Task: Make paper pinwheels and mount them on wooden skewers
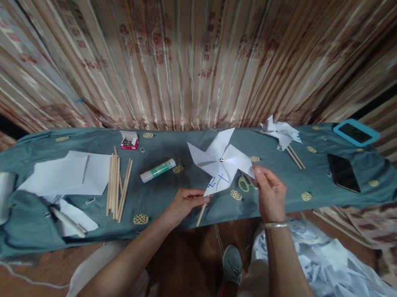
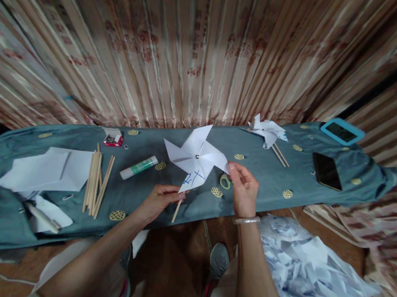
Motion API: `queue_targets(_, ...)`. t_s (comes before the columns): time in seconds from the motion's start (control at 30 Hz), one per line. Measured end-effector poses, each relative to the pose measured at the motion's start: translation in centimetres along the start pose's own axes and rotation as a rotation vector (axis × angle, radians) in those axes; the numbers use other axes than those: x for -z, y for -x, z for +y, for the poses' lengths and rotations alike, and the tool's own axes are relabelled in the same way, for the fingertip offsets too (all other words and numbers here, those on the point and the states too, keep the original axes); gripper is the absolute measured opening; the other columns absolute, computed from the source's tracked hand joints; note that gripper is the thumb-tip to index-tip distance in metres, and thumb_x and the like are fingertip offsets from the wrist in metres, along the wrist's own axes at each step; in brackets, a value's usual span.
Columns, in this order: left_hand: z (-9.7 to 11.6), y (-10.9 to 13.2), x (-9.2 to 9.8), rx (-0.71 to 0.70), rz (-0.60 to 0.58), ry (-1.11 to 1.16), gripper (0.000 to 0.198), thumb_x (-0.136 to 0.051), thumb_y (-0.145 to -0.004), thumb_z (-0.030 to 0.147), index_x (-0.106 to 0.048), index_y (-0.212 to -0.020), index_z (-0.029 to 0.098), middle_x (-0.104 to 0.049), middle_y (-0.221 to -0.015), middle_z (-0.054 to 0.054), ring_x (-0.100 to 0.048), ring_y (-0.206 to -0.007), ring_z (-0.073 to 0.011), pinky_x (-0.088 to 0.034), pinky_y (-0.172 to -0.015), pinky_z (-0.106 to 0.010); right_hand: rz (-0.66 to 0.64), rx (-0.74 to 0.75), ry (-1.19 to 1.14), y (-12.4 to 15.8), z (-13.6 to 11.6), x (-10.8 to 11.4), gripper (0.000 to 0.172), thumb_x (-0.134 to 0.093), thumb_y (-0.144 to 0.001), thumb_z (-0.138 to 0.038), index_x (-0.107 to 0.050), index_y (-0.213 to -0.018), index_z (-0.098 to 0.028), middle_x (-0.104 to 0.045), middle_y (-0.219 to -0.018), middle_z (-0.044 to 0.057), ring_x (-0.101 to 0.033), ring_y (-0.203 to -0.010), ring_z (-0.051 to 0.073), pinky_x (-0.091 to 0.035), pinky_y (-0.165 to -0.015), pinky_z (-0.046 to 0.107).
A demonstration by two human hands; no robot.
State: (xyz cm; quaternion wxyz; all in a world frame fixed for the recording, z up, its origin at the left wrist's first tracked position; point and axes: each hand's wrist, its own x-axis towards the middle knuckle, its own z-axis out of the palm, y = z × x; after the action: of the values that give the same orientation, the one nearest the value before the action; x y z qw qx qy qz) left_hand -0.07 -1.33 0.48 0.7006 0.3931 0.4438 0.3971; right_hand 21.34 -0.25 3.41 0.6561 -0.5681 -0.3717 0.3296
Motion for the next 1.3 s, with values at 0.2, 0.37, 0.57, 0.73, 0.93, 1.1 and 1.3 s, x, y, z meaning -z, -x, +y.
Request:
queue_targets(0.2,0.2,0.0,0.0,-0.025,0.004,0.0,0.035,-0.086,-0.048,0.041,-0.078,-0.075,0.019,-0.073,-0.067,-0.003,-0.059,-0.06,-0.013,-0.048,-0.066,-0.026,-0.007,-0.042,-0.033,0.4,-0.4,-0.6,0.025,-0.081,-0.058,-0.04,-0.072,-0.07,-0.02,-0.071,-0.065,0.0,-0.06,-0.059,0.013,-0.047,-0.06,0.026)
queue_targets(0.37,0.4,0.0,0.1,-0.059,0.031,0.005,0.033,-0.085,-0.05,0.038,-0.078,-0.077,0.019,-0.075,-0.073,-0.004,-0.061,-0.064,-0.0143,-0.049,-0.07,-0.027,-0.037,-0.069,-0.016,1.1,-0.8,-1.2,0.022,-0.08,-0.058,-0.039,-0.071,-0.067,-0.021,-0.071,-0.063,0.001,-0.062,-0.06,0.013,-0.047,-0.06,0.026)
queue_targets(0.57,0.2,-0.2,0.2,-0.105,0.076,-0.004,0.031,-0.083,-0.054,0.035,-0.078,-0.08,0.018,-0.076,-0.078,-0.005,-0.063,-0.066,-0.0152,-0.05,-0.073,-0.029,-0.092,-0.108,0.008,1.9,-0.7,-2.0,0.024,-0.08,-0.058,-0.041,-0.071,-0.065,-0.021,-0.07,-0.062,0.001,-0.061,-0.059,0.014,-0.049,-0.062,0.028)
queue_targets(0.73,0.0,-0.4,0.3,-0.127,0.127,0.014,0.031,-0.083,-0.055,0.034,-0.078,-0.081,0.018,-0.075,-0.075,-0.004,-0.063,-0.065,-0.015,-0.05,-0.072,-0.029,-0.169,-0.117,0.047,3.0,-0.8,-2.9,0.026,-0.078,-0.059,-0.045,-0.07,-0.064,-0.021,-0.069,-0.062,0.001,-0.059,-0.059,0.014,-0.048,-0.063,0.028)
queue_targets(0.93,0.0,-0.4,0.2,-0.124,0.155,0.009,0.03,-0.082,-0.056,0.033,-0.078,-0.082,0.019,-0.076,-0.08,-0.005,-0.064,-0.069,-0.0158,-0.051,-0.075,-0.029,-0.27,-0.07,0.113,4.1,-0.4,-3.7,0.033,-0.074,-0.064,-0.052,-0.066,-0.06,-0.02,-0.064,-0.059,0.0,-0.054,-0.056,0.013,-0.042,-0.057,0.027)
queue_targets(1.1,-0.1,-0.4,0.2,-0.125,0.158,0.002,0.031,-0.082,-0.057,0.034,-0.078,-0.083,0.018,-0.076,-0.08,-0.005,-0.066,-0.071,-0.0171,-0.051,-0.078,-0.031,-0.33,-0.038,0.136,4.7,0.2,-4.0,0.037,-0.072,-0.066,-0.056,-0.062,-0.059,-0.021,-0.06,-0.056,-0.001,-0.049,-0.054,0.012,-0.038,-0.053,0.026)
queue_targets(1.3,-0.2,-0.4,0.1,-0.133,0.137,0.008,0.031,-0.082,-0.057,0.035,-0.078,-0.082,0.018,-0.076,-0.081,-0.006,-0.067,-0.074,-0.0183,-0.051,-0.08,-0.032,-0.389,-0.032,0.116,5.3,0.5,-4.4,0.035,-0.073,-0.068,-0.052,-0.063,-0.059,-0.02,-0.062,-0.056,-0.001,-0.051,-0.054,0.012,-0.039,-0.053,0.026)
